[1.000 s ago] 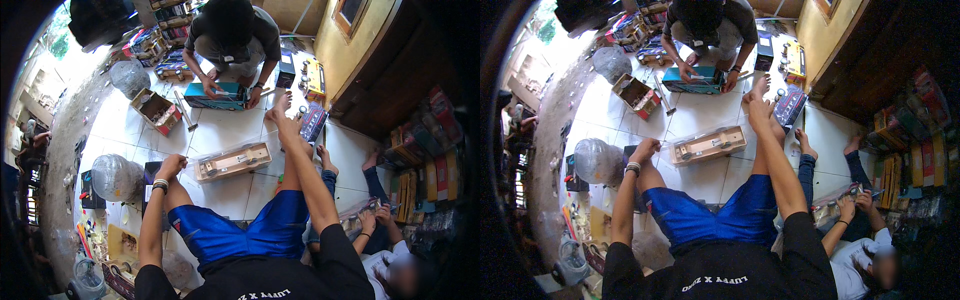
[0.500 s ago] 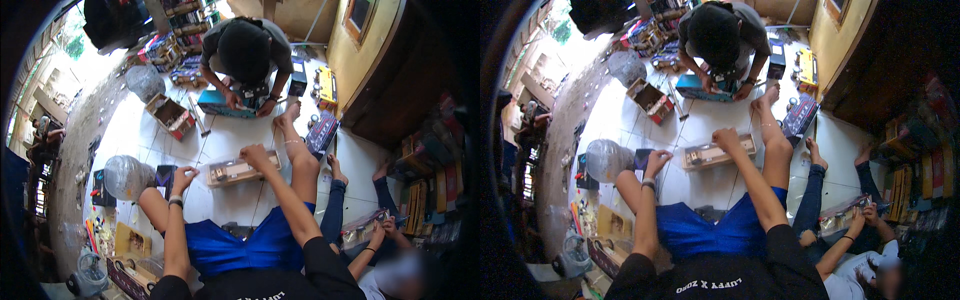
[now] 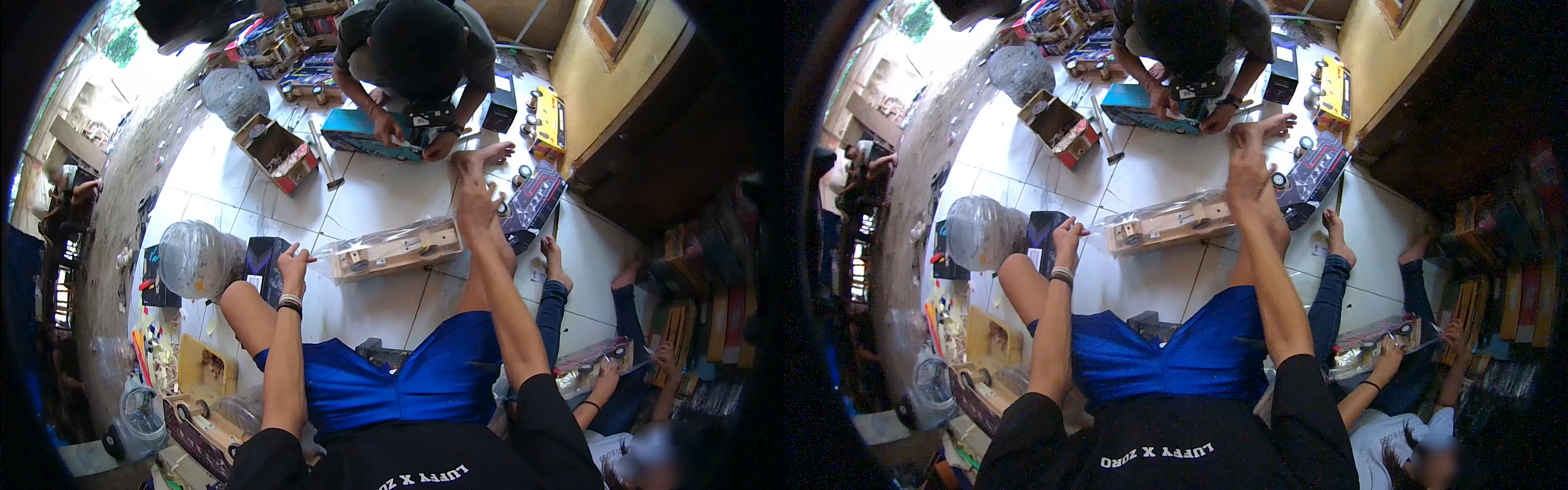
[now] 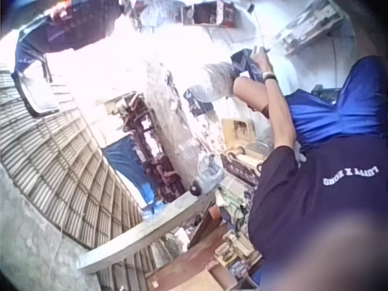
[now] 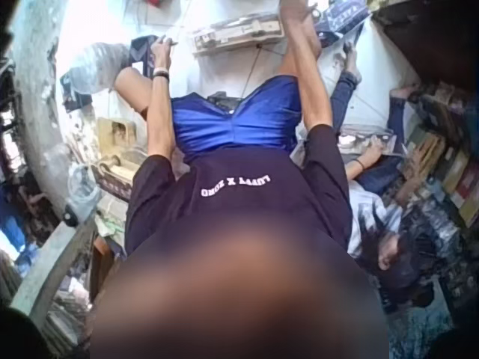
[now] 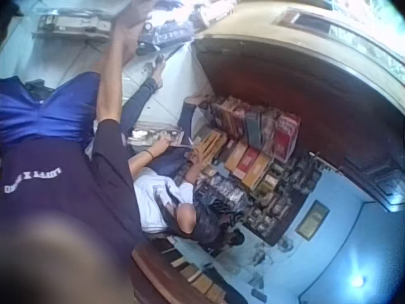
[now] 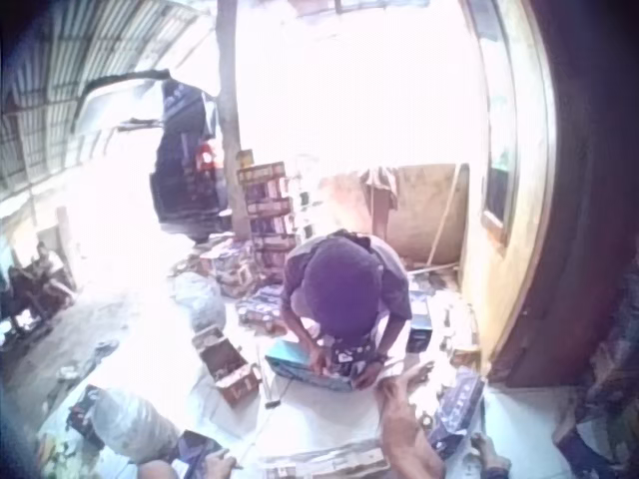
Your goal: The person sits on the floor and wraps wooden toy vehicles in clear plastic bags. They use a handheld tape dispenser to seal the bags and place the packaged items on the floor.
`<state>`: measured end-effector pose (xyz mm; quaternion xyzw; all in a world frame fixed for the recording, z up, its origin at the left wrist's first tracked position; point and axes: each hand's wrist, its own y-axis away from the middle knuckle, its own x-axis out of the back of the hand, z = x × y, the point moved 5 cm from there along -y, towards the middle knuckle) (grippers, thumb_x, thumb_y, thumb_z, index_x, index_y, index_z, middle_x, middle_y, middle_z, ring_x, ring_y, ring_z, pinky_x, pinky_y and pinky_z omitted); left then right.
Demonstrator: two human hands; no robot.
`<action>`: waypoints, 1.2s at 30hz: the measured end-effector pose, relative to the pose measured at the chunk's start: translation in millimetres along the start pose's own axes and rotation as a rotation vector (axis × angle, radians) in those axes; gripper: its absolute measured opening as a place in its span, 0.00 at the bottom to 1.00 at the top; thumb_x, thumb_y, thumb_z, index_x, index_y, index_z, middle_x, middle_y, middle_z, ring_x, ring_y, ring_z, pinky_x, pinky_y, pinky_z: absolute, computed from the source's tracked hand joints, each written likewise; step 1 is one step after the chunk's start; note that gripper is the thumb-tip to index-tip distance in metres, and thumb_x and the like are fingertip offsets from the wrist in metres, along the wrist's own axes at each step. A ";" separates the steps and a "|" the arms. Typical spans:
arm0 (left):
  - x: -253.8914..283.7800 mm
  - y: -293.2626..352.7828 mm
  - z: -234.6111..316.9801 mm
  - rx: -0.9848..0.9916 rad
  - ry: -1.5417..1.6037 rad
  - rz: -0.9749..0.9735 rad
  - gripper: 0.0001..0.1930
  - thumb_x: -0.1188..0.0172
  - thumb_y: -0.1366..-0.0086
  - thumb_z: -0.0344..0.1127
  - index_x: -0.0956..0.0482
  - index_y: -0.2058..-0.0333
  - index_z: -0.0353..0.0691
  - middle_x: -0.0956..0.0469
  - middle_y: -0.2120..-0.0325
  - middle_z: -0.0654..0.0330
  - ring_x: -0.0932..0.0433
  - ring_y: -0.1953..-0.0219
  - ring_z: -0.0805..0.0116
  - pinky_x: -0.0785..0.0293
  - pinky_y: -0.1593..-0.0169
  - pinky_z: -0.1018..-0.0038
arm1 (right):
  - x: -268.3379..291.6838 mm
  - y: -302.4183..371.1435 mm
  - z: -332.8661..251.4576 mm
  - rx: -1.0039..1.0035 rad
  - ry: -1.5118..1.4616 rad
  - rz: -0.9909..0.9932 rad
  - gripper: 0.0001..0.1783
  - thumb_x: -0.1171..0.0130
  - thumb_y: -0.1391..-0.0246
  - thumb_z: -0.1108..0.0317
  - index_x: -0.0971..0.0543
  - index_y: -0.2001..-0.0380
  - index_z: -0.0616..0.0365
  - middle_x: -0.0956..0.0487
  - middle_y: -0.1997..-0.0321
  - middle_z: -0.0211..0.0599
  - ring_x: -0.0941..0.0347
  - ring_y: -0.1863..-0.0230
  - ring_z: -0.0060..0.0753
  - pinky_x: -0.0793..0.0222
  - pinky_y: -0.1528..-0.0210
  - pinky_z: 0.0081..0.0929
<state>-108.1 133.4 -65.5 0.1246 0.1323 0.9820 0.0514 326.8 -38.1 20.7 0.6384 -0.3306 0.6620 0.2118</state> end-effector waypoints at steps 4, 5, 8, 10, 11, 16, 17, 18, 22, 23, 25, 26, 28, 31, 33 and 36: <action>1.6 -3.1 -5.5 0.012 0.041 -0.002 0.32 0.40 0.43 0.24 0.30 0.39 0.13 0.16 0.70 0.50 0.15 0.73 0.66 0.18 0.62 0.75 | -8.9 75.7 -129.0 0.785 -0.647 -0.043 0.32 0.32 0.46 0.57 0.25 0.40 0.60 0.29 0.30 0.48 0.38 0.26 0.49 0.46 0.24 0.54; 1.7 -4.4 -8.4 0.023 0.038 -0.009 0.32 0.40 0.43 0.24 0.30 0.39 0.13 0.16 0.69 0.49 0.15 0.74 0.66 0.18 0.62 0.75 | -10.1 105.5 -148.8 0.980 -0.566 0.017 0.34 0.30 0.48 0.55 0.25 0.39 0.56 0.26 0.32 0.43 0.36 0.27 0.49 0.46 0.24 0.56; 5.4 -13.3 -16.1 0.034 0.030 0.015 0.30 0.40 0.43 0.24 0.28 0.42 0.13 0.16 0.71 0.51 0.14 0.73 0.64 0.18 0.61 0.74 | -39.6 118.9 -171.9 1.011 -0.204 -0.198 0.23 0.37 0.42 0.65 0.18 0.42 0.44 0.15 0.52 0.33 0.20 0.44 0.38 0.40 0.29 0.53; 9.6 -18.2 -24.2 0.079 -0.011 0.044 0.26 0.39 0.43 0.23 0.25 0.45 0.13 0.16 0.71 0.52 0.13 0.72 0.62 0.18 0.59 0.74 | -42.1 99.2 -146.5 0.918 -0.297 -0.143 0.17 0.38 0.42 0.67 0.15 0.50 0.42 0.14 0.59 0.30 0.19 0.51 0.36 0.38 0.33 0.52; 12.2 -20.7 -26.6 0.084 0.015 0.054 0.24 0.39 0.43 0.23 0.24 0.48 0.14 0.16 0.70 0.51 0.12 0.72 0.62 0.19 0.58 0.73 | -46.8 84.8 -124.8 0.851 -0.299 -0.185 0.15 0.39 0.41 0.68 0.13 0.53 0.41 0.13 0.63 0.29 0.18 0.55 0.34 0.37 0.35 0.51; 21.5 -23.9 -32.9 0.193 0.041 0.120 0.13 0.38 0.43 0.21 0.20 0.59 0.19 0.15 0.68 0.51 0.12 0.73 0.60 0.20 0.54 0.71 | -46.5 30.8 -10.8 0.787 -0.314 -0.215 0.05 0.36 0.43 0.63 0.12 0.68 0.45 0.13 0.65 0.31 0.18 0.57 0.39 0.36 0.39 0.46; 20.9 -23.1 -31.4 0.187 0.071 0.115 0.13 0.38 0.43 0.21 0.20 0.60 0.18 0.15 0.69 0.51 0.12 0.73 0.59 0.19 0.55 0.71 | -45.2 22.9 4.6 0.753 -0.305 -0.250 0.05 0.35 0.43 0.63 0.12 0.68 0.45 0.13 0.65 0.31 0.18 0.56 0.39 0.36 0.39 0.47; 20.8 -21.8 -29.9 0.187 0.069 0.117 0.12 0.38 0.43 0.21 0.20 0.60 0.18 0.15 0.69 0.52 0.12 0.73 0.59 0.19 0.55 0.71 | -46.0 16.9 17.7 0.693 -0.259 -0.319 0.05 0.35 0.43 0.63 0.12 0.68 0.45 0.13 0.64 0.32 0.19 0.55 0.39 0.36 0.39 0.48; 19.5 -17.5 -27.4 0.193 0.094 0.141 0.11 0.38 0.44 0.21 0.20 0.62 0.19 0.16 0.69 0.52 0.12 0.73 0.57 0.19 0.56 0.70 | -30.1 2.0 52.3 0.607 -0.166 -0.299 0.06 0.36 0.44 0.65 0.11 0.68 0.46 0.13 0.62 0.36 0.20 0.49 0.42 0.38 0.40 0.54; 20.2 -17.2 -28.5 0.202 0.108 0.158 0.11 0.38 0.44 0.21 0.20 0.62 0.19 0.16 0.70 0.52 0.12 0.73 0.57 0.19 0.56 0.70 | -25.8 -2.3 63.2 0.526 -0.134 -0.294 0.06 0.36 0.45 0.66 0.11 0.68 0.46 0.13 0.62 0.36 0.21 0.48 0.44 0.38 0.41 0.55; 20.7 -18.2 -30.8 0.190 0.113 0.155 0.10 0.38 0.44 0.21 0.20 0.64 0.19 0.16 0.70 0.52 0.13 0.74 0.58 0.18 0.58 0.69 | -17.4 -8.8 78.8 0.337 0.039 -0.252 0.06 0.37 0.46 0.68 0.12 0.66 0.49 0.14 0.63 0.38 0.22 0.48 0.48 0.34 0.43 0.54; 21.4 -18.8 -33.8 0.212 0.106 0.163 0.09 0.38 0.45 0.20 0.20 0.66 0.20 0.17 0.70 0.52 0.13 0.74 0.58 0.18 0.58 0.69 | -5.2 -10.4 76.1 0.304 0.007 -0.080 0.07 0.38 0.46 0.69 0.13 0.65 0.51 0.14 0.63 0.38 0.21 0.48 0.48 0.33 0.44 0.53; 21.7 -22.0 -36.5 0.196 0.139 0.156 0.07 0.39 0.45 0.20 0.19 0.67 0.20 0.17 0.70 0.52 0.13 0.74 0.59 0.17 0.60 0.68 | 10.9 -3.1 59.2 0.141 0.047 0.156 0.08 0.39 0.46 0.71 0.15 0.63 0.53 0.15 0.62 0.38 0.21 0.49 0.46 0.29 0.47 0.50; 22.4 -25.6 -39.8 0.212 0.079 0.170 0.04 0.39 0.45 0.19 0.20 0.70 0.21 0.18 0.70 0.52 0.14 0.73 0.60 0.15 0.63 0.67 | 10.5 39.4 -37.9 0.712 -0.060 0.127 0.15 0.37 0.49 0.70 0.16 0.56 0.57 0.17 0.52 0.42 0.24 0.42 0.45 0.29 0.41 0.41; 22.9 -27.8 -38.7 0.205 0.112 0.181 0.05 0.38 0.46 0.18 0.22 0.71 0.21 0.19 0.71 0.53 0.14 0.73 0.60 0.14 0.67 0.66 | 4.2 72.7 -104.6 0.882 -0.444 0.026 0.28 0.28 0.51 0.63 0.20 0.46 0.57 0.21 0.41 0.39 0.28 0.36 0.46 0.36 0.32 0.48; 25.7 -27.6 -35.2 0.247 0.101 0.199 0.08 0.36 0.48 0.18 0.25 0.69 0.19 0.20 0.72 0.53 0.14 0.73 0.59 0.15 0.69 0.64 | -16.0 96.8 -143.6 0.895 -0.344 0.029 0.17 0.32 0.46 0.65 0.16 0.52 0.48 0.17 0.49 0.37 0.24 0.42 0.43 0.37 0.32 0.54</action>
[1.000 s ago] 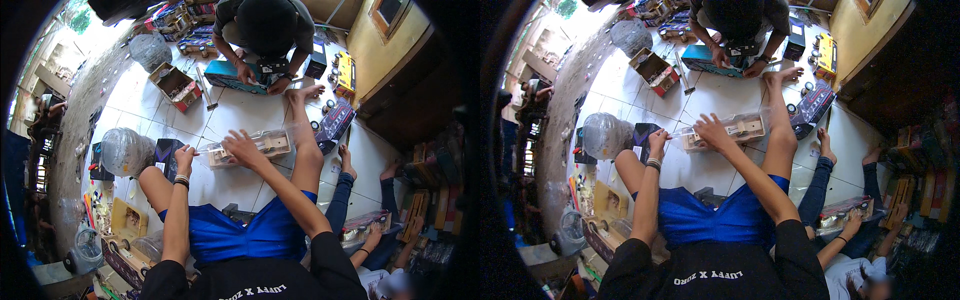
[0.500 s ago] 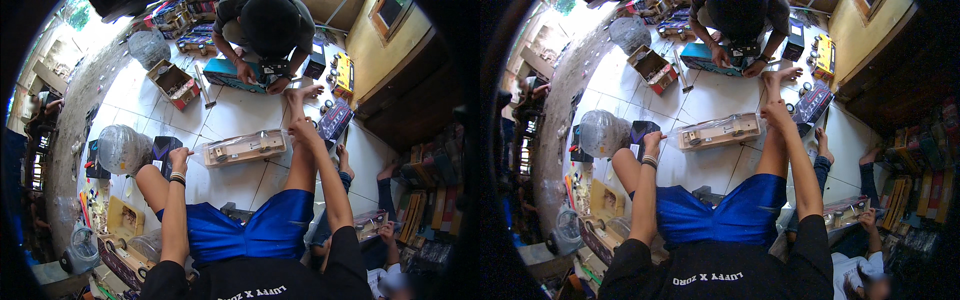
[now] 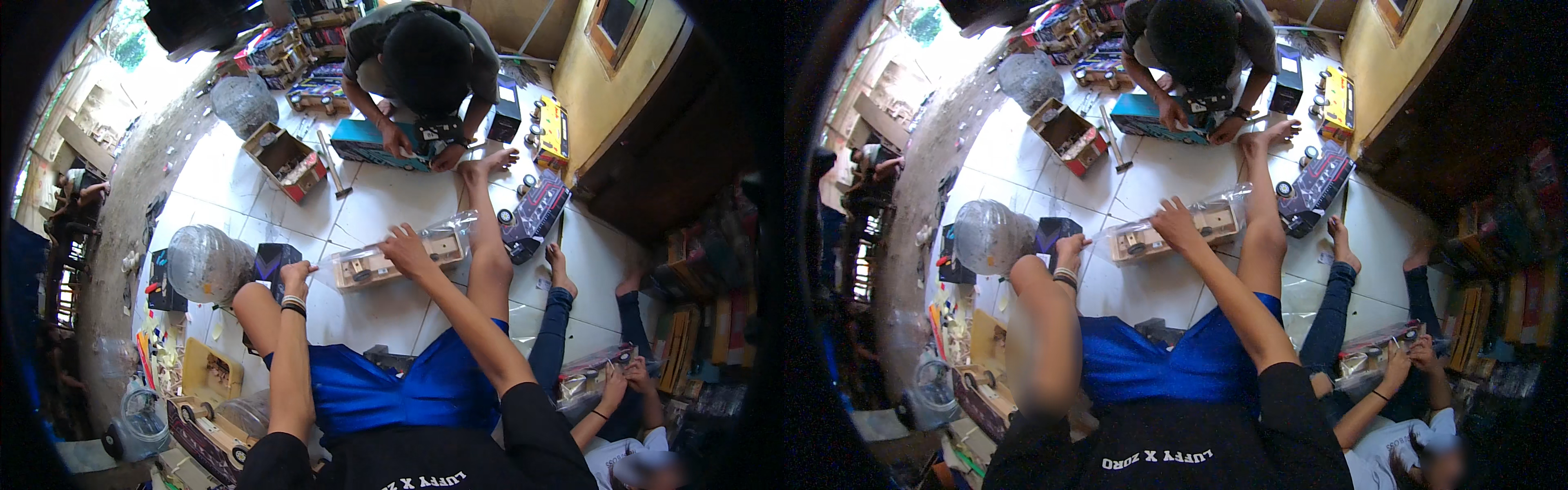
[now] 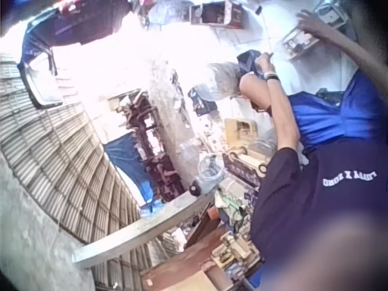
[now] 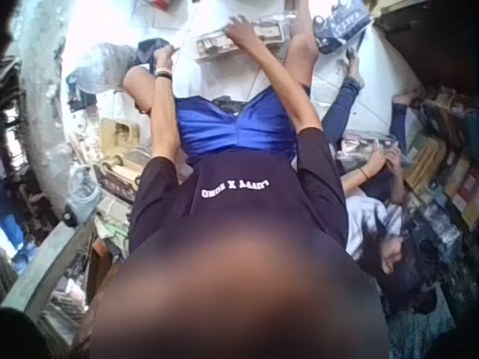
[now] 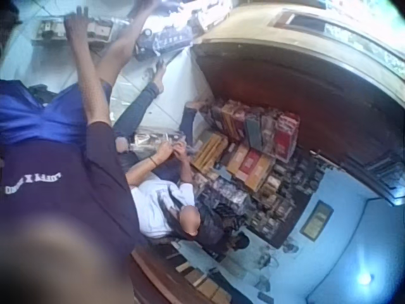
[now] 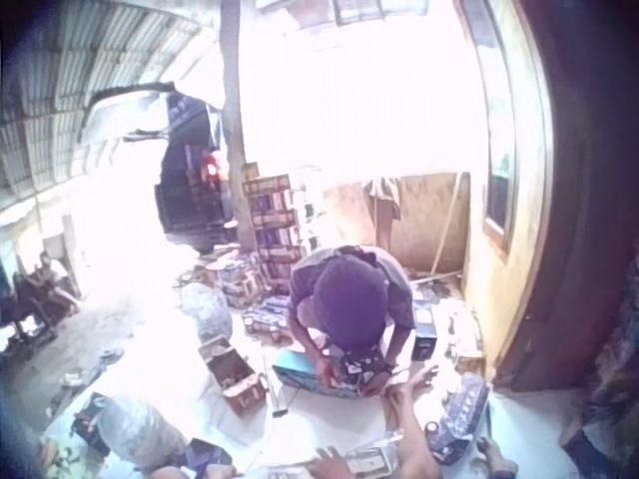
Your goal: The person sits on the floor and wraps wooden toy vehicles in clear plastic bags. They use a handheld tape dispenser to seal the bags and place the packaged items on the floor.
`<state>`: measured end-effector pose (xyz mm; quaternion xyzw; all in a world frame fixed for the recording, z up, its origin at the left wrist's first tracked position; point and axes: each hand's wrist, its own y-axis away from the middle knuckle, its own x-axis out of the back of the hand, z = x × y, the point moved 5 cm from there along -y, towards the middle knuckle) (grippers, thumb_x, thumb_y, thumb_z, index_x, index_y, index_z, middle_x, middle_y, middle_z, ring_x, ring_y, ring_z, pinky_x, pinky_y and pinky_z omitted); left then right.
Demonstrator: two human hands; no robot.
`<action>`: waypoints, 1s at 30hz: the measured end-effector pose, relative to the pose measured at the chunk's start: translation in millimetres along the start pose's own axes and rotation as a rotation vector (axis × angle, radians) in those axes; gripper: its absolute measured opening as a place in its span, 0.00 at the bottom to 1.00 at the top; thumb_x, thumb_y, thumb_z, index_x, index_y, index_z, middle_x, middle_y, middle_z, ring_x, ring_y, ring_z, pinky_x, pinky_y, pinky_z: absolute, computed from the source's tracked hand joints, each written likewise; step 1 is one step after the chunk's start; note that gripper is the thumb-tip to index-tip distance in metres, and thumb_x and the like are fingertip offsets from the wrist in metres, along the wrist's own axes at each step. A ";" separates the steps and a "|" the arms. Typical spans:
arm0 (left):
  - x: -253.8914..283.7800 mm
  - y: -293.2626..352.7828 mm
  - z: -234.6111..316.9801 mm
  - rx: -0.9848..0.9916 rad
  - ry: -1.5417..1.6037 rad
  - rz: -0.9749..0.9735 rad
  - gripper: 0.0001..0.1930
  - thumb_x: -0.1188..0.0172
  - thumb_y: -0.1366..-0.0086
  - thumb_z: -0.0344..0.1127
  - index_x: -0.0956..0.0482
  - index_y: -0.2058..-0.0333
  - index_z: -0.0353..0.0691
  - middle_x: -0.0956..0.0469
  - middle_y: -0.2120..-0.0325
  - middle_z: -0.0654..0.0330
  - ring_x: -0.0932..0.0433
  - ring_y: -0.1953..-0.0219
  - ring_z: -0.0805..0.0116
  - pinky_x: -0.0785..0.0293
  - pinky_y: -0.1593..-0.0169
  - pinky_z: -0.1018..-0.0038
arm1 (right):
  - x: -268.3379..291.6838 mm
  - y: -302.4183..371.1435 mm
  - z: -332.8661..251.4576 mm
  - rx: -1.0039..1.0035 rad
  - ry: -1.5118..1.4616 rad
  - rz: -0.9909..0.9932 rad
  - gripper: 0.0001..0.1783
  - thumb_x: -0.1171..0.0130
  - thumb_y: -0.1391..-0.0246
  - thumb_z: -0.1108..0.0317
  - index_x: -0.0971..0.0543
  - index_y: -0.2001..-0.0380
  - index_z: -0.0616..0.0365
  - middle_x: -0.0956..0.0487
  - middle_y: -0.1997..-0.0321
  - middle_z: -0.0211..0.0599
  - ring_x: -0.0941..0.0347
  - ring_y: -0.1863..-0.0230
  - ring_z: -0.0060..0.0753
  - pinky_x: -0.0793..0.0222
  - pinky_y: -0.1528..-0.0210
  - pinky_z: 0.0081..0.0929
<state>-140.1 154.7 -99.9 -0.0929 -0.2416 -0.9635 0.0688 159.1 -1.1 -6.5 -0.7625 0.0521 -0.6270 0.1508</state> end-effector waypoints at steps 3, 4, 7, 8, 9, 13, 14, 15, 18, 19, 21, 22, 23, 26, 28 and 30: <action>3.4 9.8 9.6 -0.017 -0.221 0.050 0.12 0.35 0.44 0.23 0.25 0.65 0.19 0.17 0.69 0.47 0.13 0.68 0.51 0.18 0.65 0.57 | -26.2 2.9 16.2 -0.185 -0.089 -0.129 0.09 0.38 0.43 0.70 0.11 0.67 0.42 0.14 0.68 0.36 0.17 0.59 0.43 0.35 0.36 0.50; 5.0 16.9 13.0 -0.017 -0.408 0.123 0.14 0.34 0.43 0.25 0.24 0.63 0.20 0.16 0.66 0.45 0.13 0.64 0.48 0.19 0.60 0.54 | -28.4 1.6 17.6 -0.112 -0.145 -0.080 0.08 0.38 0.43 0.70 0.11 0.67 0.43 0.14 0.69 0.35 0.17 0.59 0.42 0.34 0.39 0.47; -8.3 58.0 43.0 -0.448 -0.967 0.435 0.20 0.30 0.43 0.38 0.21 0.57 0.28 0.18 0.57 0.44 0.20 0.51 0.44 0.29 0.44 0.52 | -36.6 0.3 30.5 -0.106 -0.211 -0.121 0.07 0.38 0.43 0.69 0.12 0.68 0.45 0.14 0.69 0.35 0.18 0.59 0.40 0.33 0.45 0.42; -22.4 79.3 52.4 -0.698 -1.017 0.469 0.23 0.29 0.42 0.42 0.20 0.54 0.32 0.20 0.53 0.44 0.23 0.47 0.42 0.33 0.39 0.52 | -38.0 -0.9 33.0 -0.123 -0.237 -0.146 0.07 0.38 0.43 0.68 0.12 0.68 0.45 0.14 0.69 0.35 0.18 0.59 0.41 0.33 0.46 0.42; -38.3 101.4 59.6 -0.939 -1.012 0.460 0.26 0.29 0.42 0.48 0.20 0.50 0.37 0.22 0.48 0.44 0.27 0.42 0.40 0.39 0.34 0.53 | -41.7 -0.7 33.2 -0.140 -0.290 -0.243 0.07 0.38 0.43 0.68 0.12 0.68 0.46 0.14 0.69 0.36 0.18 0.59 0.42 0.33 0.46 0.42; -127.5 168.3 50.7 -1.502 -0.949 -0.455 0.15 0.33 0.36 0.36 0.17 0.52 0.41 0.18 0.54 0.54 0.21 0.47 0.52 0.30 0.40 0.56 | -34.4 -0.2 32.2 -0.186 -0.384 -0.258 0.08 0.40 0.42 0.69 0.12 0.69 0.47 0.13 0.64 0.41 0.17 0.57 0.48 0.33 0.48 0.45; -135.1 161.0 50.1 -1.272 -0.885 -0.511 0.12 0.34 0.35 0.35 0.17 0.54 0.40 0.17 0.58 0.52 0.20 0.52 0.50 0.28 0.45 0.57 | -34.6 0.6 31.9 -0.187 -0.366 -0.282 0.08 0.40 0.42 0.68 0.12 0.68 0.48 0.13 0.64 0.41 0.17 0.57 0.48 0.32 0.48 0.46; -144.9 154.7 48.4 -1.115 -0.802 -0.559 0.11 0.35 0.35 0.35 0.16 0.56 0.38 0.16 0.62 0.51 0.18 0.57 0.48 0.25 0.49 0.57 | -33.9 0.2 34.1 -0.205 -0.327 -0.268 0.08 0.40 0.41 0.66 0.12 0.68 0.48 0.13 0.63 0.42 0.17 0.56 0.49 0.31 0.48 0.46; -164.0 134.3 32.8 -0.862 -0.840 -0.685 0.10 0.41 0.31 0.36 0.16 0.65 0.35 0.18 0.72 0.44 0.20 0.70 0.43 0.24 0.62 0.55 | -37.5 4.0 47.3 -0.210 -0.340 -0.391 0.11 0.39 0.37 0.58 0.14 0.66 0.50 0.14 0.65 0.45 0.17 0.59 0.52 0.26 0.53 0.50; -168.0 126.7 26.7 -0.810 -0.898 -0.725 0.11 0.42 0.30 0.38 0.16 0.65 0.36 0.17 0.71 0.43 0.19 0.68 0.41 0.24 0.60 0.53 | -33.3 8.5 55.8 -0.153 -0.318 -0.409 0.14 0.40 0.36 0.54 0.14 0.66 0.51 0.14 0.65 0.46 0.17 0.59 0.54 0.26 0.53 0.52; -171.9 112.7 14.8 -0.700 -0.956 -0.779 0.15 0.43 0.29 0.41 0.16 0.65 0.35 0.17 0.69 0.40 0.18 0.63 0.38 0.24 0.56 0.50 | -24.4 22.2 92.0 -0.187 -0.191 -0.558 0.16 0.34 0.41 0.52 0.13 0.60 0.51 0.13 0.57 0.46 0.18 0.51 0.56 0.26 0.47 0.53; -171.9 107.2 10.7 -0.661 -0.929 -0.790 0.16 0.44 0.28 0.42 0.16 0.65 0.35 0.17 0.69 0.40 0.18 0.62 0.39 0.24 0.56 0.50 | -13.8 39.3 124.0 -0.248 -0.127 -0.696 0.19 0.35 0.39 0.54 0.15 0.50 0.52 0.14 0.53 0.49 0.17 0.49 0.55 0.28 0.40 0.50; -172.8 101.3 7.1 -0.603 -0.914 -0.808 0.16 0.44 0.28 0.42 0.16 0.64 0.34 0.17 0.68 0.39 0.18 0.62 0.39 0.24 0.55 0.50 | 3.5 59.2 156.8 -0.293 -0.010 -0.746 0.17 0.35 0.40 0.54 0.14 0.54 0.53 0.13 0.55 0.49 0.17 0.50 0.54 0.27 0.42 0.51; -173.7 93.0 -0.4 -0.533 -0.921 -0.854 0.18 0.45 0.28 0.44 0.16 0.62 0.32 0.16 0.67 0.40 0.17 0.62 0.42 0.24 0.54 0.54 | 78.6 136.0 252.4 -0.498 0.328 -0.623 0.16 0.33 0.43 0.54 0.11 0.66 0.56 0.12 0.59 0.49 0.14 0.53 0.50 0.24 0.49 0.56; -173.3 90.5 -3.9 -0.480 -0.934 -0.838 0.18 0.45 0.28 0.44 0.17 0.62 0.32 0.16 0.68 0.42 0.17 0.64 0.44 0.25 0.55 0.54 | 109.5 164.6 286.4 -0.710 0.396 -0.590 0.13 0.31 0.45 0.56 0.11 0.67 0.54 0.12 0.60 0.46 0.15 0.53 0.49 0.27 0.47 0.60; -174.4 91.1 -5.5 -0.431 -0.789 -0.866 0.18 0.46 0.28 0.40 0.23 0.70 0.29 0.27 0.78 0.55 0.30 0.72 0.64 0.32 0.64 0.62 | 113.3 156.8 267.3 -0.641 0.404 -0.415 0.11 0.31 0.46 0.58 0.11 0.67 0.54 0.13 0.63 0.44 0.15 0.55 0.50 0.25 0.48 0.56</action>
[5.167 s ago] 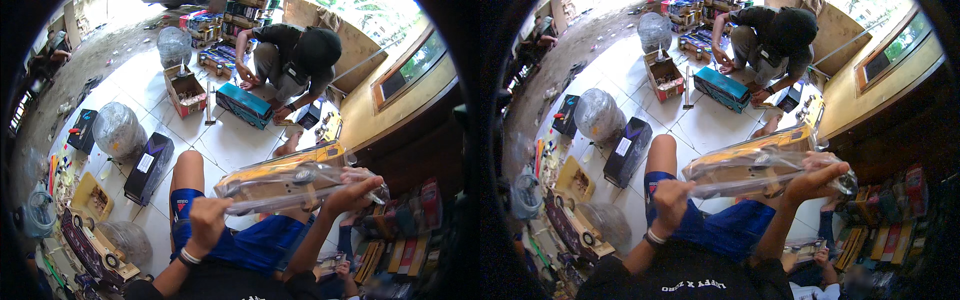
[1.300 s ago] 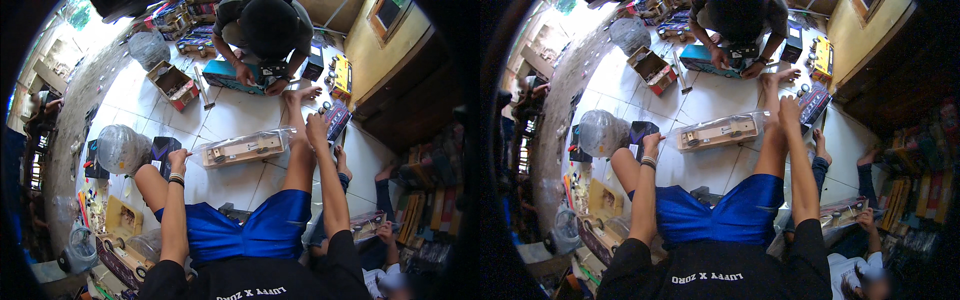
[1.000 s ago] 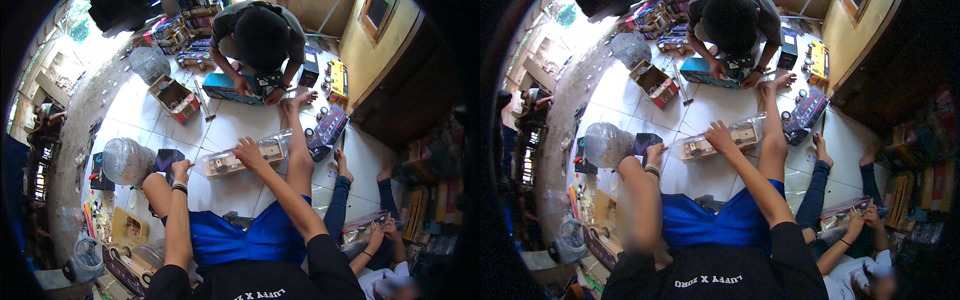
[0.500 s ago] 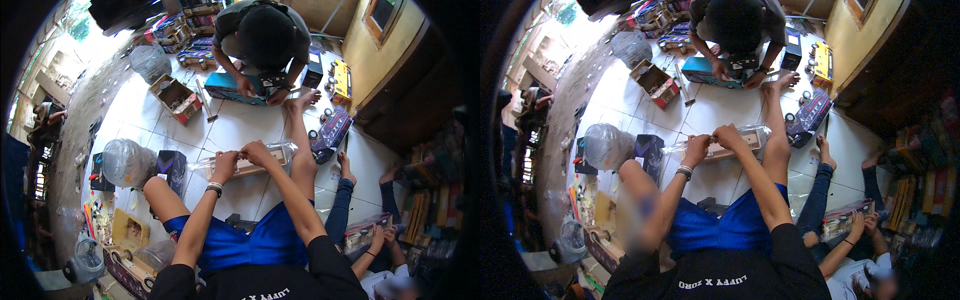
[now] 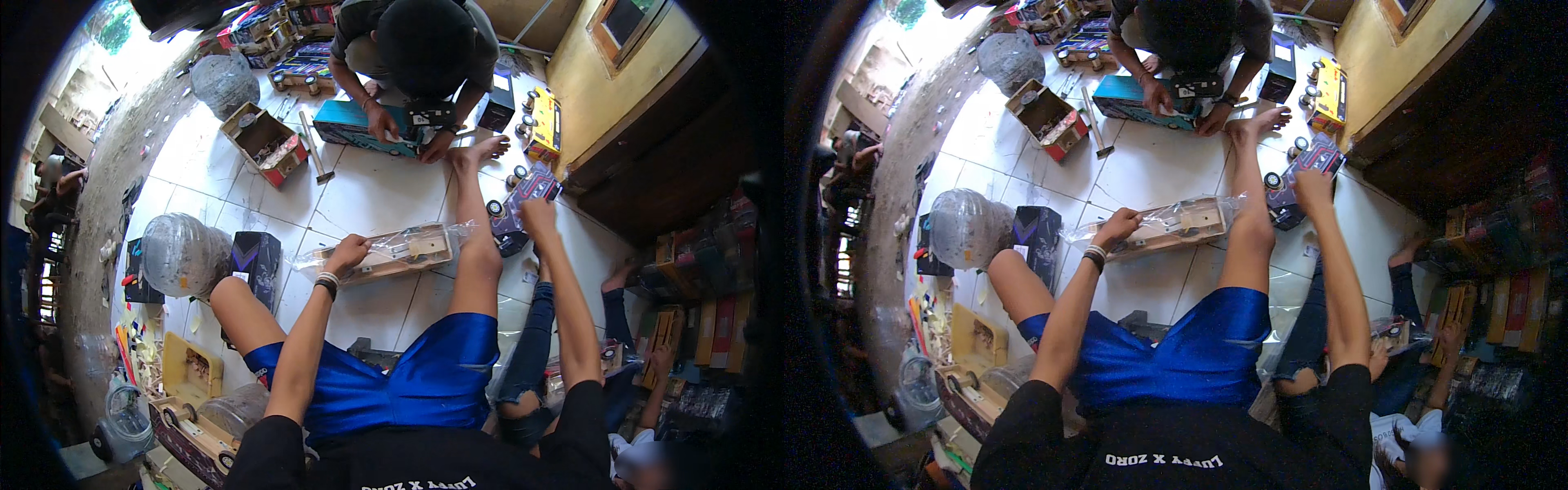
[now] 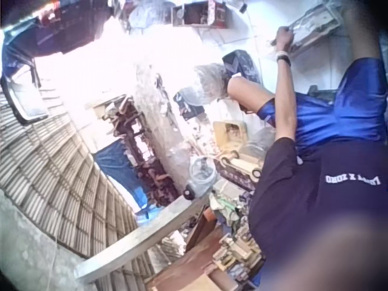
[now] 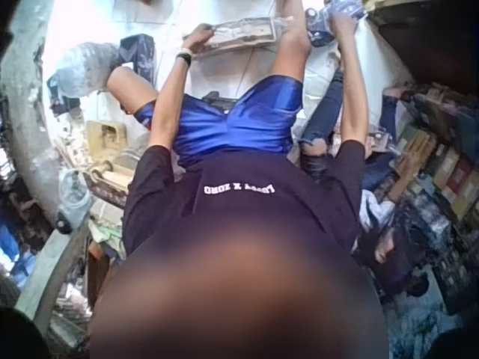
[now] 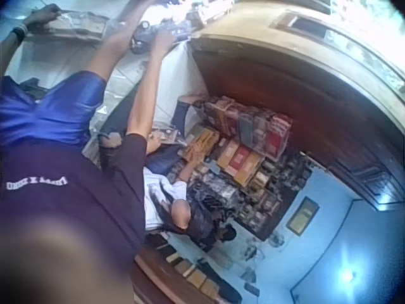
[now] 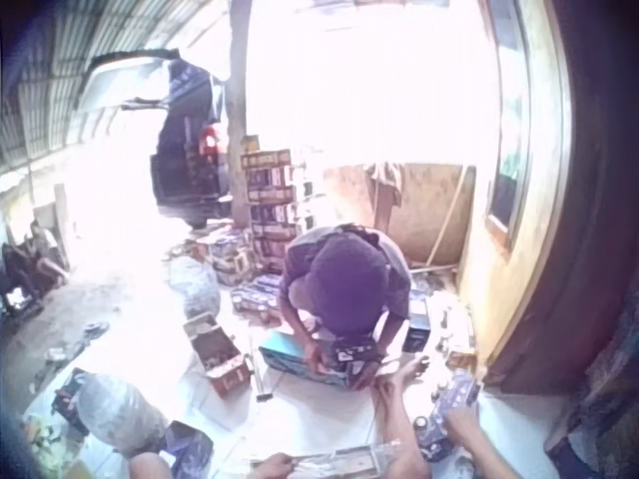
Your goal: The person sits on the floor and wraps wooden toy vehicles in clear plastic bags. They use a handheld tape dispenser to seal the bags and place the packaged items on the floor.
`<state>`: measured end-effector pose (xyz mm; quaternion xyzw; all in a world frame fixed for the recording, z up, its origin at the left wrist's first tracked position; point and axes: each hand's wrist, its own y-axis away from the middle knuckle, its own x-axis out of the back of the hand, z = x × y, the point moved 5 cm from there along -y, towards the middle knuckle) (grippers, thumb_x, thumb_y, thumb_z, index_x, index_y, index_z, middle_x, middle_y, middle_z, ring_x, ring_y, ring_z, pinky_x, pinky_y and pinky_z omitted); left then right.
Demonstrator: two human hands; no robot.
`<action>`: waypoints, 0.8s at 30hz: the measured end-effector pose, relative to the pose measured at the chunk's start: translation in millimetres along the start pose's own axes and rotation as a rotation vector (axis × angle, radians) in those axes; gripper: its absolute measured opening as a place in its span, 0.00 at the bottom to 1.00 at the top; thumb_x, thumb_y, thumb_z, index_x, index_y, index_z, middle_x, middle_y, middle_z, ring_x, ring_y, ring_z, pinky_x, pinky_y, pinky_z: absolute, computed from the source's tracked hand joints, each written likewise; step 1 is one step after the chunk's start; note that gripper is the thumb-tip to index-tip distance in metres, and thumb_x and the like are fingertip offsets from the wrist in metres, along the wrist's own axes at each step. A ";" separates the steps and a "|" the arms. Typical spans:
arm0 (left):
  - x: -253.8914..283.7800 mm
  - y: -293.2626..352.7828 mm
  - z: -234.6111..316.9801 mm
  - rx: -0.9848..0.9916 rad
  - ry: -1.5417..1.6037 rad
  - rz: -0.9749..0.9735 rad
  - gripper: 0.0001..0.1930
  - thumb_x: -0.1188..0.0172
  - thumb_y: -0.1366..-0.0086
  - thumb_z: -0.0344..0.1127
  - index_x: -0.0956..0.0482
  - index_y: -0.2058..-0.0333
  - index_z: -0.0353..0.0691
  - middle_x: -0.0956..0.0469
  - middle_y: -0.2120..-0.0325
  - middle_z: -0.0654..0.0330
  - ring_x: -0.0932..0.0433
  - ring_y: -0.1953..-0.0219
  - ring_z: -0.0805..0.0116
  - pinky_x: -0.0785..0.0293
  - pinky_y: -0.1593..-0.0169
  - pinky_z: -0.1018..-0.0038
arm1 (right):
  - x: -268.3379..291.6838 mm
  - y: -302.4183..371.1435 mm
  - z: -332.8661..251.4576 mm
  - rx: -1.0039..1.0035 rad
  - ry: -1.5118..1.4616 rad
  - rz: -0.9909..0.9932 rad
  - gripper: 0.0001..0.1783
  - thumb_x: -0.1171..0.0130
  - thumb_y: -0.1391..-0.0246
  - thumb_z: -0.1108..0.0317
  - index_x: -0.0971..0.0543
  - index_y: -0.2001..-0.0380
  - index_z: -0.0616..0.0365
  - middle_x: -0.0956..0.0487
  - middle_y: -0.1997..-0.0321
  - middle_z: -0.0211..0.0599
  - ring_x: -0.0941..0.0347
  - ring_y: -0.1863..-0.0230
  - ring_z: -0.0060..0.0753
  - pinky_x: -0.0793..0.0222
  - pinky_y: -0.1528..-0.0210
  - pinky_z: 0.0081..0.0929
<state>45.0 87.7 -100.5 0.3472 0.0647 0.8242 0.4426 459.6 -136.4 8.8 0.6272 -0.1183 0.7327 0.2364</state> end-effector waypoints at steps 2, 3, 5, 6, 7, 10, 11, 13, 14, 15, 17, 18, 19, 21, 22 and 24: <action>-3.9 -1.8 -7.1 0.113 0.017 -0.057 0.18 0.47 0.31 0.39 0.17 0.64 0.27 0.15 0.71 0.42 0.17 0.64 0.52 0.24 0.57 0.57 | 21.1 6.4 -64.9 0.180 -0.207 0.269 0.07 0.31 0.50 0.66 0.11 0.68 0.54 0.14 0.66 0.43 0.16 0.57 0.51 0.23 0.50 0.47; -3.9 -3.5 -8.3 0.108 0.014 -0.066 0.18 0.46 0.34 0.40 0.17 0.65 0.26 0.17 0.72 0.46 0.20 0.66 0.58 0.25 0.60 0.59 | 32.2 18.0 -111.4 0.412 -0.288 0.442 0.06 0.32 0.54 0.70 0.11 0.70 0.55 0.14 0.67 0.44 0.16 0.58 0.51 0.21 0.52 0.42; -1.0 -9.2 -10.0 0.083 0.051 -0.053 0.18 0.44 0.37 0.40 0.17 0.65 0.26 0.16 0.71 0.48 0.20 0.66 0.58 0.26 0.61 0.59 | 21.0 36.3 -204.0 0.536 -0.466 0.271 0.24 0.27 0.55 0.68 0.15 0.51 0.51 0.18 0.44 0.36 0.23 0.42 0.42 0.28 0.38 0.42; 0.4 -11.1 -13.0 0.102 0.019 -0.063 0.18 0.43 0.38 0.41 0.17 0.66 0.26 0.16 0.71 0.49 0.20 0.66 0.58 0.26 0.61 0.59 | 17.5 42.5 -247.8 0.652 -0.464 0.244 0.32 0.25 0.56 0.64 0.19 0.44 0.50 0.25 0.35 0.32 0.28 0.36 0.36 0.34 0.33 0.46; 3.7 -14.8 -14.3 0.100 -0.020 -0.085 0.19 0.43 0.38 0.41 0.16 0.63 0.27 0.16 0.67 0.46 0.19 0.63 0.56 0.25 0.58 0.59 | 17.0 48.0 -273.8 0.646 -0.371 0.351 0.29 0.28 0.53 0.63 0.19 0.44 0.47 0.21 0.39 0.32 0.25 0.41 0.38 0.34 0.34 0.47; 1.5 -16.6 -17.9 0.143 -0.257 -0.278 0.22 0.43 0.38 0.43 0.15 0.56 0.30 0.14 0.56 0.40 0.15 0.54 0.49 0.22 0.51 0.61 | -3.1 41.2 -308.2 0.555 -0.463 0.212 0.14 0.31 0.49 0.63 0.14 0.56 0.45 0.16 0.53 0.31 0.23 0.46 0.37 0.37 0.34 0.50; 1.2 -13.7 -7.9 -0.062 -0.272 -0.325 0.24 0.43 0.34 0.48 0.16 0.51 0.34 0.15 0.53 0.43 0.17 0.52 0.55 0.24 0.47 0.62 | -12.5 35.1 -310.1 0.463 -0.528 0.109 0.09 0.31 0.48 0.63 0.13 0.62 0.46 0.15 0.57 0.30 0.23 0.47 0.36 0.39 0.33 0.50; 6.9 -5.6 -8.2 0.094 -0.277 -0.094 0.23 0.44 0.33 0.48 0.15 0.52 0.34 0.15 0.55 0.43 0.17 0.52 0.53 0.23 0.49 0.60 | -16.7 29.6 -310.6 0.518 -0.569 0.167 0.03 0.33 0.46 0.64 0.12 0.68 0.45 0.15 0.64 0.30 0.23 0.50 0.36 0.40 0.33 0.50; 4.7 2.1 -5.6 0.138 -0.266 0.008 0.23 0.45 0.33 0.48 0.15 0.53 0.35 0.15 0.56 0.43 0.17 0.52 0.53 0.23 0.50 0.58 | -21.9 26.1 -309.7 0.512 -0.562 0.131 0.03 0.34 0.45 0.65 0.12 0.71 0.44 0.15 0.67 0.29 0.23 0.51 0.36 0.41 0.33 0.50; 4.0 10.8 14.7 -0.178 -0.432 0.138 0.19 0.42 0.34 0.44 0.15 0.53 0.38 0.15 0.58 0.42 0.16 0.53 0.48 0.22 0.51 0.56 | -22.2 24.4 -306.2 0.516 -0.620 0.183 0.04 0.34 0.46 0.65 0.12 0.69 0.43 0.15 0.66 0.30 0.23 0.51 0.37 0.41 0.33 0.51; -5.2 30.0 28.3 -0.332 -0.373 0.170 0.15 0.40 0.35 0.40 0.15 0.53 0.40 0.15 0.60 0.42 0.17 0.56 0.44 0.22 0.52 0.54 | -29.1 21.1 -304.5 0.518 -0.694 0.115 0.07 0.34 0.46 0.65 0.10 0.65 0.40 0.15 0.66 0.31 0.23 0.50 0.38 0.42 0.32 0.55; -7.8 37.9 32.6 -0.387 -0.353 0.171 0.14 0.40 0.35 0.37 0.14 0.53 0.42 0.15 0.61 0.42 0.17 0.58 0.42 0.21 0.52 0.53 | -30.4 19.9 -302.5 0.498 -0.728 0.117 0.05 0.34 0.45 0.64 0.11 0.67 0.41 0.16 0.65 0.30 0.23 0.49 0.37 0.44 0.32 0.54; -8.4 40.4 33.7 -0.331 -0.318 0.240 0.11 0.39 0.37 0.31 0.13 0.57 0.44 0.16 0.64 0.43 0.17 0.62 0.41 0.21 0.55 0.52 | -33.0 19.0 -302.5 0.492 -0.758 0.073 0.04 0.34 0.44 0.64 0.11 0.68 0.43 0.16 0.65 0.29 0.24 0.49 0.36 0.45 0.31 0.53; -11.3 38.9 32.2 -0.231 -0.314 0.232 0.09 0.38 0.36 0.33 0.12 0.59 0.42 0.16 0.64 0.43 0.17 0.62 0.42 0.21 0.56 0.54 | -35.5 17.8 -302.6 0.480 -0.738 0.040 0.05 0.35 0.43 0.63 0.12 0.70 0.45 0.17 0.64 0.29 0.25 0.47 0.36 0.47 0.31 0.52; -12.5 35.2 30.5 -0.184 -0.291 0.221 0.09 0.38 0.35 0.35 0.12 0.61 0.41 0.16 0.64 0.42 0.17 0.61 0.43 0.20 0.56 0.54 | -35.9 17.8 -302.9 0.476 -0.689 0.043 0.05 0.35 0.42 0.63 0.12 0.70 0.45 0.17 0.63 0.29 0.25 0.46 0.36 0.48 0.30 0.53; -18.4 22.4 28.0 -0.116 -0.317 0.144 0.10 0.38 0.35 0.38 0.12 0.60 0.42 0.15 0.63 0.44 0.16 0.59 0.43 0.23 0.52 0.49 | -35.4 18.6 -304.0 0.462 -0.598 0.060 0.05 0.35 0.42 0.62 0.12 0.69 0.46 0.17 0.60 0.28 0.27 0.44 0.36 0.48 0.30 0.53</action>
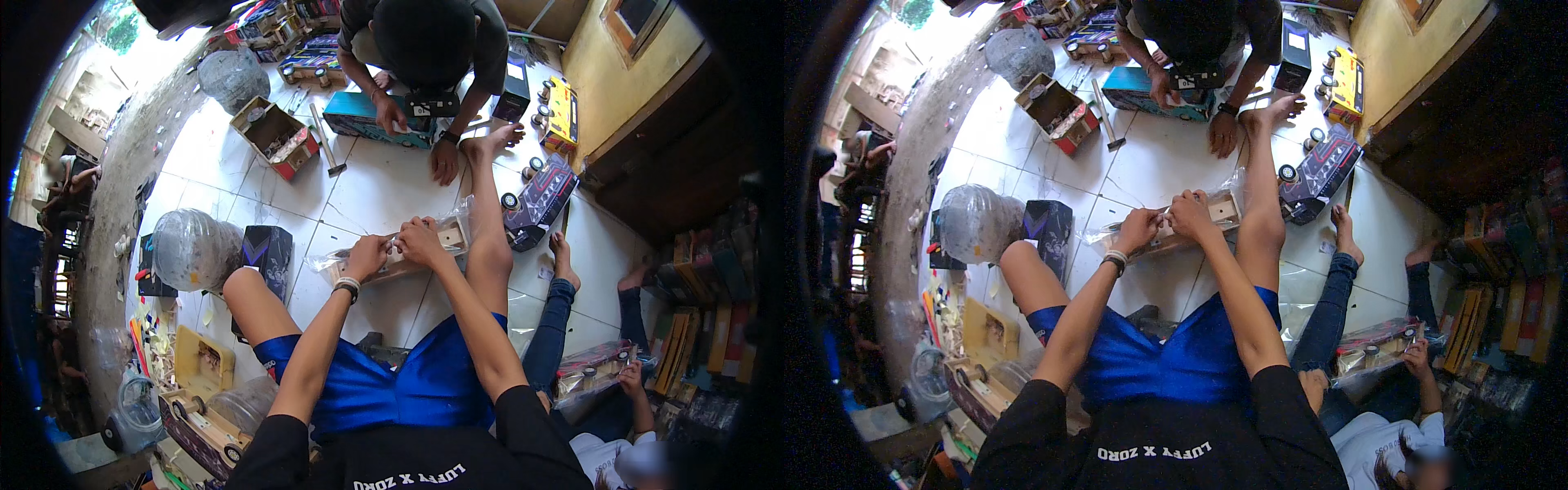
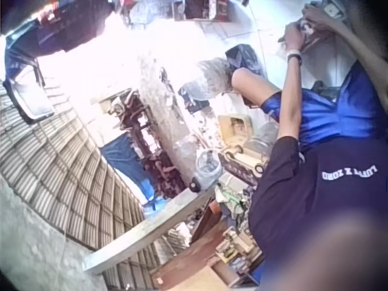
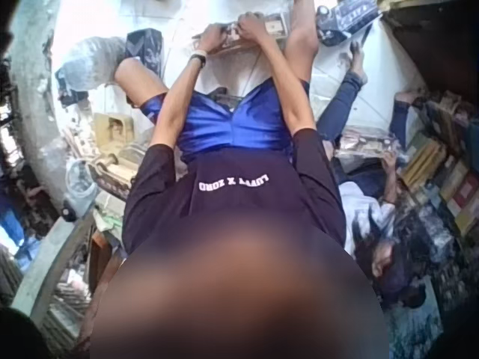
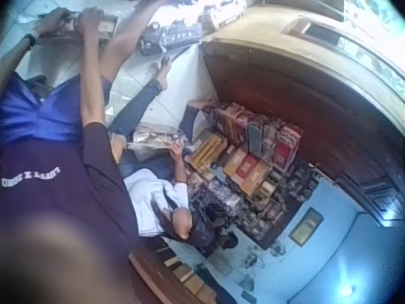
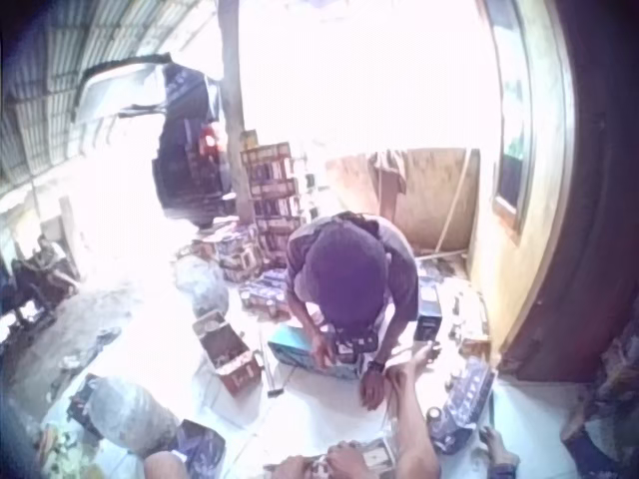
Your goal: The person sits on the floor and wraps wooden toy vehicles in clear plastic bags. They use a handheld tape dispenser to seal the bags and place the packaged items on the floor.
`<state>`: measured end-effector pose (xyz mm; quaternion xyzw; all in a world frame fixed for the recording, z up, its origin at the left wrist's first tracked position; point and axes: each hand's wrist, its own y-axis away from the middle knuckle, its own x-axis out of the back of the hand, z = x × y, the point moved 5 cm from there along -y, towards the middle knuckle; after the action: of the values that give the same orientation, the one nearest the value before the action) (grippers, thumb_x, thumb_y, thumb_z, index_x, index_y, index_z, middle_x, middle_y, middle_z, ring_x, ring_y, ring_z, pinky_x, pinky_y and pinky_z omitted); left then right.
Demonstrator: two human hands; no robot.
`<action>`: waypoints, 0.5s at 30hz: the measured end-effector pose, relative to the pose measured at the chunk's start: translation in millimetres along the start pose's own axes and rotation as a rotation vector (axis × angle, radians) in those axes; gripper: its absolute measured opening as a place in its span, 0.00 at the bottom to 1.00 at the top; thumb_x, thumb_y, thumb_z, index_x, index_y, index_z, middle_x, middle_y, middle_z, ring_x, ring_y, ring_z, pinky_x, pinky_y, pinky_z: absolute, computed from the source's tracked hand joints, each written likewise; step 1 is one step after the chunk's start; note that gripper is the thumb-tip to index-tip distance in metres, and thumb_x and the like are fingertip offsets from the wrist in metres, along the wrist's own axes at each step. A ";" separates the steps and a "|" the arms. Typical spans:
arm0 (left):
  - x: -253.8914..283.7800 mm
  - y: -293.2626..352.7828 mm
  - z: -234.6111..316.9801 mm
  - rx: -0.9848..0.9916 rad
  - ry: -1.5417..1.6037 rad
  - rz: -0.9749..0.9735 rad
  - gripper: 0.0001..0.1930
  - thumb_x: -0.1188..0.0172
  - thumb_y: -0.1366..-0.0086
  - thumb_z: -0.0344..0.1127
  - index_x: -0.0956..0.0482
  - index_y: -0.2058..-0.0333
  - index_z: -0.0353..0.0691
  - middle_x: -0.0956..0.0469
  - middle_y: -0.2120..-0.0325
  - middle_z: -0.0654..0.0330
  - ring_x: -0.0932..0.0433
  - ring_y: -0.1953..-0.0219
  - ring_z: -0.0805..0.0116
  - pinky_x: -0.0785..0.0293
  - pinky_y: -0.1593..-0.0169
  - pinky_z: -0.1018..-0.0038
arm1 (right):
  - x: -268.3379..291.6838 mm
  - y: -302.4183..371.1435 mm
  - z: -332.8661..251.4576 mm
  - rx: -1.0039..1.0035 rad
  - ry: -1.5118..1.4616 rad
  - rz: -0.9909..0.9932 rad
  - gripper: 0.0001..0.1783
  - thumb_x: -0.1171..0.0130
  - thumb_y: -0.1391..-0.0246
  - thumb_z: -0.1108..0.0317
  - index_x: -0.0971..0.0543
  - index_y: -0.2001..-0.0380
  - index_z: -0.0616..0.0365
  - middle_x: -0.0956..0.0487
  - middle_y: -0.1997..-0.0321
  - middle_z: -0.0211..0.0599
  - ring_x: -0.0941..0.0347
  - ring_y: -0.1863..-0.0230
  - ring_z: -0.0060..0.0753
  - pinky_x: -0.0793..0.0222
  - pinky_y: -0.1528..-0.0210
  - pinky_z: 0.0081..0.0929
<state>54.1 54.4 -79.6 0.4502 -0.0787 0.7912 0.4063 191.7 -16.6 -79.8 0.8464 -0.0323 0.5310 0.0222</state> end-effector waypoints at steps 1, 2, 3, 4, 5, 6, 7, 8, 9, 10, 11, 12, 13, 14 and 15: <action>-5.0 -6.5 -2.8 0.046 -0.004 -0.065 0.11 0.39 0.34 0.39 0.11 0.59 0.43 0.14 0.62 0.45 0.16 0.57 0.43 0.24 0.50 0.46 | 0.5 0.7 -1.2 -0.006 0.046 0.009 0.05 0.35 0.42 0.62 0.12 0.68 0.46 0.17 0.59 0.28 0.27 0.43 0.36 0.48 0.30 0.53; -8.1 -12.8 -4.2 0.053 -0.053 -0.073 0.13 0.40 0.33 0.42 0.11 0.58 0.45 0.14 0.61 0.46 0.16 0.56 0.44 0.27 0.48 0.43 | -0.2 2.2 -2.0 -0.035 0.094 0.003 0.05 0.35 0.42 0.61 0.12 0.67 0.46 0.17 0.57 0.28 0.28 0.41 0.36 0.48 0.30 0.53; -12.9 -18.6 -7.5 0.084 -0.101 -0.104 0.14 0.42 0.32 0.44 0.11 0.57 0.46 0.14 0.60 0.47 0.16 0.55 0.45 0.30 0.47 0.40 | 4.9 4.5 -5.9 0.000 0.078 0.112 0.06 0.34 0.42 0.61 0.13 0.65 0.47 0.18 0.55 0.28 0.28 0.41 0.36 0.48 0.30 0.53; -19.0 -23.1 -13.7 0.140 -0.154 -0.167 0.16 0.43 0.31 0.46 0.11 0.56 0.48 0.13 0.60 0.48 0.15 0.54 0.46 0.32 0.45 0.37 | 8.8 8.0 -8.6 0.012 0.063 0.204 0.07 0.34 0.42 0.60 0.13 0.63 0.47 0.18 0.53 0.27 0.28 0.40 0.35 0.48 0.30 0.53; -26.0 -26.5 -21.6 0.239 -0.070 -0.208 0.20 0.46 0.31 0.50 0.11 0.54 0.49 0.13 0.55 0.52 0.18 0.46 0.47 0.44 0.39 0.28 | 12.1 12.3 -10.7 0.031 0.036 0.277 0.09 0.34 0.42 0.59 0.13 0.61 0.47 0.18 0.51 0.27 0.28 0.40 0.34 0.48 0.30 0.53; -30.6 -29.9 -28.3 0.265 -0.057 -0.221 0.19 0.46 0.31 0.50 0.11 0.53 0.49 0.13 0.54 0.53 0.18 0.45 0.47 0.45 0.39 0.28 | 9.3 15.4 -13.6 0.074 0.079 0.224 0.10 0.33 0.43 0.59 0.14 0.59 0.47 0.18 0.51 0.27 0.28 0.40 0.33 0.47 0.29 0.54; -36.3 -33.2 -35.7 0.292 -0.048 -0.256 0.19 0.46 0.31 0.50 0.11 0.52 0.50 0.13 0.53 0.54 0.19 0.44 0.46 0.46 0.38 0.27 | 6.2 18.7 -15.6 0.119 0.109 0.159 0.11 0.33 0.43 0.59 0.14 0.58 0.47 0.18 0.50 0.26 0.27 0.40 0.32 0.47 0.29 0.54; -40.5 -37.7 -43.3 0.304 -0.043 -0.274 0.19 0.46 0.32 0.49 0.11 0.52 0.51 0.13 0.52 0.54 0.20 0.42 0.46 0.47 0.38 0.27 | 3.8 21.3 -16.6 0.165 0.146 0.101 0.12 0.33 0.43 0.59 0.14 0.57 0.47 0.18 0.50 0.26 0.27 0.40 0.31 0.47 0.29 0.55; -44.6 -41.1 -49.9 0.300 -0.060 -0.264 0.20 0.45 0.33 0.49 0.11 0.52 0.47 0.12 0.57 0.53 0.16 0.49 0.50 0.35 0.42 0.38 | 6.0 24.4 -17.3 0.208 0.141 0.140 0.11 0.33 0.44 0.60 0.14 0.58 0.47 0.17 0.52 0.26 0.26 0.41 0.31 0.47 0.29 0.55; -48.7 -46.1 -55.7 0.300 0.011 -0.275 0.20 0.45 0.33 0.48 0.12 0.54 0.44 0.12 0.59 0.53 0.16 0.52 0.52 0.31 0.45 0.43 | 8.3 26.6 -17.2 0.250 0.140 0.178 0.10 0.33 0.45 0.61 0.14 0.59 0.46 0.16 0.53 0.26 0.26 0.42 0.31 0.46 0.28 0.55; -52.1 -50.7 -60.2 0.300 0.082 -0.287 0.19 0.44 0.33 0.48 0.12 0.56 0.42 0.13 0.61 0.53 0.16 0.55 0.53 0.28 0.49 0.49 | 6.4 26.7 -15.2 0.244 0.146 0.140 0.09 0.33 0.46 0.62 0.14 0.61 0.46 0.16 0.55 0.26 0.25 0.43 0.31 0.46 0.27 0.55; -55.4 -53.2 -64.5 0.337 0.122 -0.330 0.19 0.44 0.34 0.47 0.12 0.57 0.40 0.13 0.63 0.52 0.16 0.58 0.55 0.25 0.52 0.54 | 8.0 27.3 -15.0 0.273 0.157 0.180 0.09 0.34 0.46 0.63 0.14 0.61 0.46 0.16 0.56 0.26 0.25 0.44 0.31 0.45 0.28 0.54; -53.8 -56.0 -63.6 0.306 0.179 -0.291 0.17 0.43 0.34 0.46 0.13 0.60 0.39 0.13 0.65 0.52 0.16 0.61 0.57 0.25 0.55 0.57 | 5.7 25.7 -13.2 0.256 0.176 0.148 0.09 0.34 0.47 0.64 0.13 0.61 0.46 0.15 0.57 0.25 0.24 0.45 0.31 0.45 0.28 0.52; -53.0 -54.7 -62.1 0.312 0.202 -0.281 0.17 0.42 0.34 0.46 0.14 0.62 0.39 0.14 0.68 0.52 0.17 0.63 0.59 0.25 0.59 0.59 | 1.4 24.0 -11.3 0.226 0.208 0.084 0.09 0.35 0.47 0.65 0.13 0.61 0.45 0.15 0.58 0.24 0.24 0.46 0.31 0.45 0.28 0.51; -49.9 -50.6 -57.9 0.300 0.178 -0.268 0.16 0.42 0.33 0.46 0.14 0.62 0.38 0.15 0.69 0.52 0.17 0.64 0.59 0.25 0.60 0.61 | 2.3 23.3 -10.9 0.214 0.191 0.119 0.09 0.35 0.48 0.66 0.13 0.62 0.46 0.15 0.58 0.24 0.24 0.46 0.31 0.44 0.28 0.50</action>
<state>65.9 87.5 -164.3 0.4405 0.1367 0.7695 0.4418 181.0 -39.1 -72.9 0.7861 -0.0233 0.6101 -0.0968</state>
